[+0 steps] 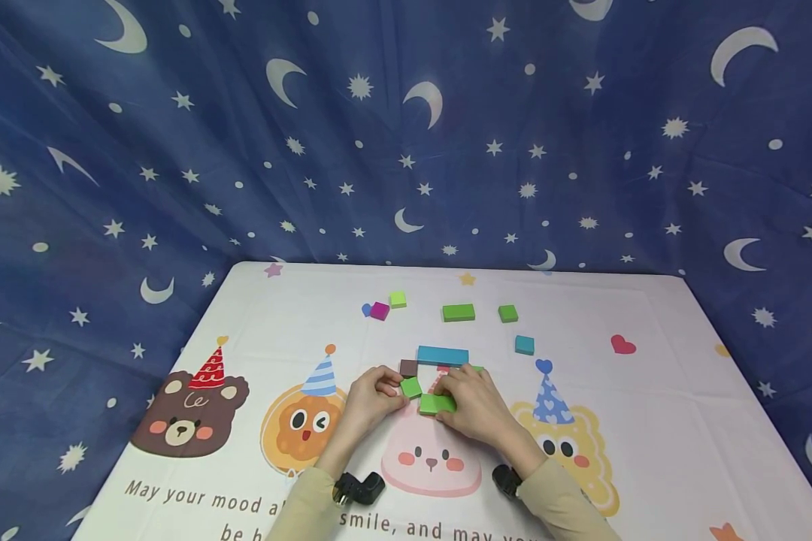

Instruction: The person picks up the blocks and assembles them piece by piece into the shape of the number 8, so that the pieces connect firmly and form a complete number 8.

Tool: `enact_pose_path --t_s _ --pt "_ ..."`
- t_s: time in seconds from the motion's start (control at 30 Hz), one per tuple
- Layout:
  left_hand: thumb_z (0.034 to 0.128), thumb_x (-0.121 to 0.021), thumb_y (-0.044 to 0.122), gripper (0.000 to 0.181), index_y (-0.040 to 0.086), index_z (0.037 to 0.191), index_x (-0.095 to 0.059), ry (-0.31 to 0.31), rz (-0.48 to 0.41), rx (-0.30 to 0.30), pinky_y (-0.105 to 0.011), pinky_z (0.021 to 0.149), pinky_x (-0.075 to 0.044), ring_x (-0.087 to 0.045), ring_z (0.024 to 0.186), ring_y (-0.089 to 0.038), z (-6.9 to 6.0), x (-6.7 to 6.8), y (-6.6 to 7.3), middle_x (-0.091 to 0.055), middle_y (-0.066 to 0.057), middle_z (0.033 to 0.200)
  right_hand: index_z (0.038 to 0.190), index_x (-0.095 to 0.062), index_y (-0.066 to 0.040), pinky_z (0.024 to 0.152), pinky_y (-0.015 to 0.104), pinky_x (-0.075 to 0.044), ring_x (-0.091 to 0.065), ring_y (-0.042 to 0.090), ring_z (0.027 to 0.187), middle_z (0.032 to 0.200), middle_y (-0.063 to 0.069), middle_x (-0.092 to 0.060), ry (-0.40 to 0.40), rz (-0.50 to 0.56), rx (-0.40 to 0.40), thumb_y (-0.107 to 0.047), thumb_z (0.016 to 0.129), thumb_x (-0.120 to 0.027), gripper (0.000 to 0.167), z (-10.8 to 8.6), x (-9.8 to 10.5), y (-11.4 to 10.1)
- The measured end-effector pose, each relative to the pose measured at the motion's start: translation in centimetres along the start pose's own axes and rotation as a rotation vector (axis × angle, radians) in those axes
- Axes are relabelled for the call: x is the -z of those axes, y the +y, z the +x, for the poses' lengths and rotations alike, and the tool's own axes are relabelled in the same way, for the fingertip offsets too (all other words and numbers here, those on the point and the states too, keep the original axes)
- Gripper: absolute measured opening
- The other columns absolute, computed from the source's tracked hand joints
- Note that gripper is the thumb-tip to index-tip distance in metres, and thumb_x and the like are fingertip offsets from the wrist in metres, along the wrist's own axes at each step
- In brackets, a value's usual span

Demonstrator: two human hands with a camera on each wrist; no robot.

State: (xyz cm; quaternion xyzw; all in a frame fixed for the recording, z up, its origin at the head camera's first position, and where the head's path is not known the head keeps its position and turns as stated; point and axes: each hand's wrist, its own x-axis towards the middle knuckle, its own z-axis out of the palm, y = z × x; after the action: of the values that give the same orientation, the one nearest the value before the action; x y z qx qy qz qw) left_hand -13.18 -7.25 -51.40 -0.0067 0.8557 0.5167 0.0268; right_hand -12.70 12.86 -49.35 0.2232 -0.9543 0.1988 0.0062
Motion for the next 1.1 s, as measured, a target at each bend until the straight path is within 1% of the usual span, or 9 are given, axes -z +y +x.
enact_pose_path --t_s 0.4,0.77,0.93,1.1 --pt "0.0663 -0.079 0.002 0.027 0.005 0.091 -0.068 0.008 -0.001 -0.009 -0.020 0.057 -0.043 -0.051 0.065 -0.008 -0.08 -0.07 0.16 -0.061 -0.010 0.081 0.090 -0.069 -0.020 0.079 0.034 -0.035 -0.046 0.010 0.087 0.088 -0.009 -0.064 -0.016 0.006 -0.023 -0.024 0.068 -0.085 0.028 0.03 0.10 -0.11" --pt "0.0668 -0.079 0.004 0.028 0.006 0.092 -0.067 0.000 -0.005 0.008 -0.021 0.059 -0.044 -0.052 0.068 -0.008 -0.17 0.01 0.03 -0.061 -0.008 0.084 0.090 -0.069 -0.021 0.081 0.034 -0.035 -0.046 0.010 0.087 0.087 -0.011 -0.062 -0.002 0.005 -0.029 -0.026 0.068 -0.086 0.029 -0.13 0.03 -0.04" --pt "0.0681 -0.079 0.005 0.028 0.006 0.093 -0.068 -0.007 -0.036 0.007 -0.019 0.060 -0.046 -0.054 0.070 -0.007 -0.27 0.14 -0.05 -0.063 -0.009 0.087 0.092 -0.070 -0.022 0.081 0.035 -0.036 -0.048 0.010 0.088 0.088 -0.011 -0.063 0.020 0.016 -0.020 -0.027 0.068 -0.086 0.029 -0.29 0.10 0.01" --pt "0.0703 -0.078 0.006 0.026 0.004 0.094 -0.068 -0.023 -0.067 0.007 -0.019 0.062 -0.047 -0.056 0.072 -0.007 -0.26 0.25 -0.20 -0.064 -0.011 0.087 0.095 -0.071 -0.020 0.082 0.035 -0.037 -0.049 0.011 0.089 0.090 -0.009 -0.065 0.027 0.036 -0.031 -0.025 0.071 -0.084 0.028 -0.50 0.51 0.10"
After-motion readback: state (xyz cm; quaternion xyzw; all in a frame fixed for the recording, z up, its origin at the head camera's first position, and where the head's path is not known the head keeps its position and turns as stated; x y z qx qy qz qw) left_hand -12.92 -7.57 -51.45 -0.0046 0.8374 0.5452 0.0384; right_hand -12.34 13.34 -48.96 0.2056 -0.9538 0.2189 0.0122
